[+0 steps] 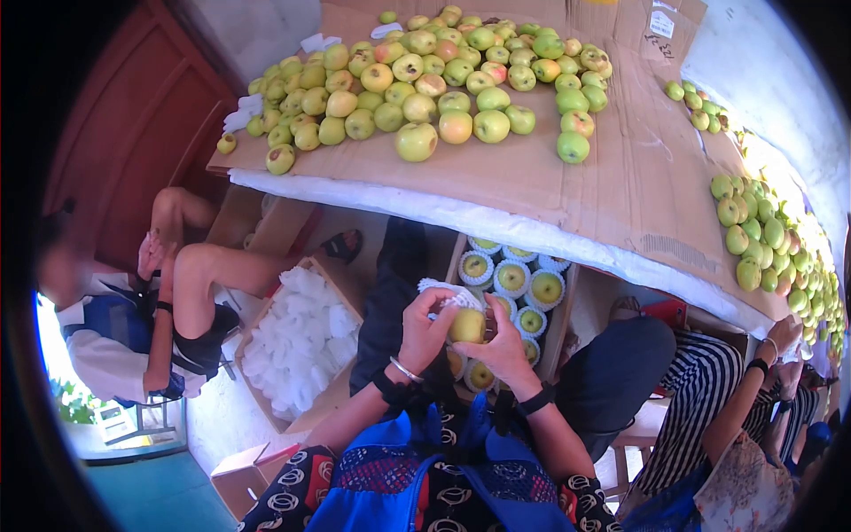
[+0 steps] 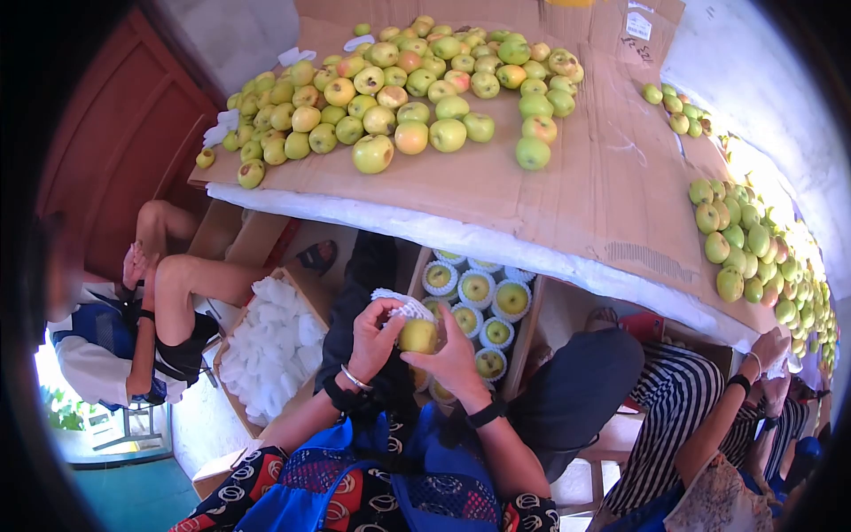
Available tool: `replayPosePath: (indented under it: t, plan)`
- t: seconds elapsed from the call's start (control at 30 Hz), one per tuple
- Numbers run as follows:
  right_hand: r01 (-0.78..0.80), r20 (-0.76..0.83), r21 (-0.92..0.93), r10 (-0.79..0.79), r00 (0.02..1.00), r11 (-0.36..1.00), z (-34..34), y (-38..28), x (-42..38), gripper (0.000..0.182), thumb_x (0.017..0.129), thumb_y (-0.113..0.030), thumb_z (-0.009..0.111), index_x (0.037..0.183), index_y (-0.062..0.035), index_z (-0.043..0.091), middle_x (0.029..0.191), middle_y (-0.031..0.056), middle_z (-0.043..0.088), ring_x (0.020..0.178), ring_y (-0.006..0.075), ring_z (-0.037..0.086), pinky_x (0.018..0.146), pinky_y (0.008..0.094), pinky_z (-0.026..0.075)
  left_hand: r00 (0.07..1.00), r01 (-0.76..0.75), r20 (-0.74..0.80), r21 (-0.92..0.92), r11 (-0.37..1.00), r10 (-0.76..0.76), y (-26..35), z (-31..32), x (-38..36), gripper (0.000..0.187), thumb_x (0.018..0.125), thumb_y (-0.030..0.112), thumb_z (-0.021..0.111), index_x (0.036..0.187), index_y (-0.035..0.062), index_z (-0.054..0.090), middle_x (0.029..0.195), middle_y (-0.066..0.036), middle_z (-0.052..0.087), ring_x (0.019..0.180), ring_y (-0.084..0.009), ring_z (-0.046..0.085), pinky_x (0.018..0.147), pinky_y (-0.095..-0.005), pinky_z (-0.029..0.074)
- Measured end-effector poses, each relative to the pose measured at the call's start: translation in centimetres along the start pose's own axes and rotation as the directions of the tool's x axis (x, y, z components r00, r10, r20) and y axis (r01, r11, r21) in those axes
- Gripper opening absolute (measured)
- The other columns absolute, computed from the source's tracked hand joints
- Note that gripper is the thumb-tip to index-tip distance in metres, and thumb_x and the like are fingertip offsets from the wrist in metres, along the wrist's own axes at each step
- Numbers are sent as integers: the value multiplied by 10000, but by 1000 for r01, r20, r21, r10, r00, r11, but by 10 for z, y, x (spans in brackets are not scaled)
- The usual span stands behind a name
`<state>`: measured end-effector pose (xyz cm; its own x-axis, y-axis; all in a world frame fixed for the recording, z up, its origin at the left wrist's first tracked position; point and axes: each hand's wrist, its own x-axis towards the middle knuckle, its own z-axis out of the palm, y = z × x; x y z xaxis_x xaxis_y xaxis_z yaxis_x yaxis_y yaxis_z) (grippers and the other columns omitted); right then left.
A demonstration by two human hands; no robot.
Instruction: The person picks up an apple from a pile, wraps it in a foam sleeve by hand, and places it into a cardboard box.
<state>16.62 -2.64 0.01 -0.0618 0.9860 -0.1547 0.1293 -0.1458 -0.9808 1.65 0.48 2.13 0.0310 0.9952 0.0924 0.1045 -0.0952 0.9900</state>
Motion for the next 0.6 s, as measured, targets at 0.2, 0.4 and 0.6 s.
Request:
replayPosePath:
  t: [0.2,0.4,0.6]
  plan:
    - [83,-337,-341,-204,919,936,-13,-13,9,731,542,-226,787,1129,26,430,1057,163,515,959,289,531,840,357,422,969,-80,245,157,984,40,8,0,-14,108,815,70,581,910,35,544,778,-6,556,706,-68,521,641,-212,427]
    - [72,-382,-291,-185,905,954,-10,-15,7,688,583,-204,744,1138,15,403,1048,186,502,966,322,517,840,365,414,811,577,413,-446,684,-414,-3,10,-22,147,827,42,562,956,65,495,939,7,535,854,-55,502,740,-202,424]
    - [41,-208,-217,-88,974,975,39,27,1,558,707,-188,652,1157,16,392,1065,204,496,998,343,499,859,381,398,856,439,291,28,898,-427,-38,-23,-30,277,714,34,619,947,42,470,929,-18,525,858,-88,506,762,-223,421]
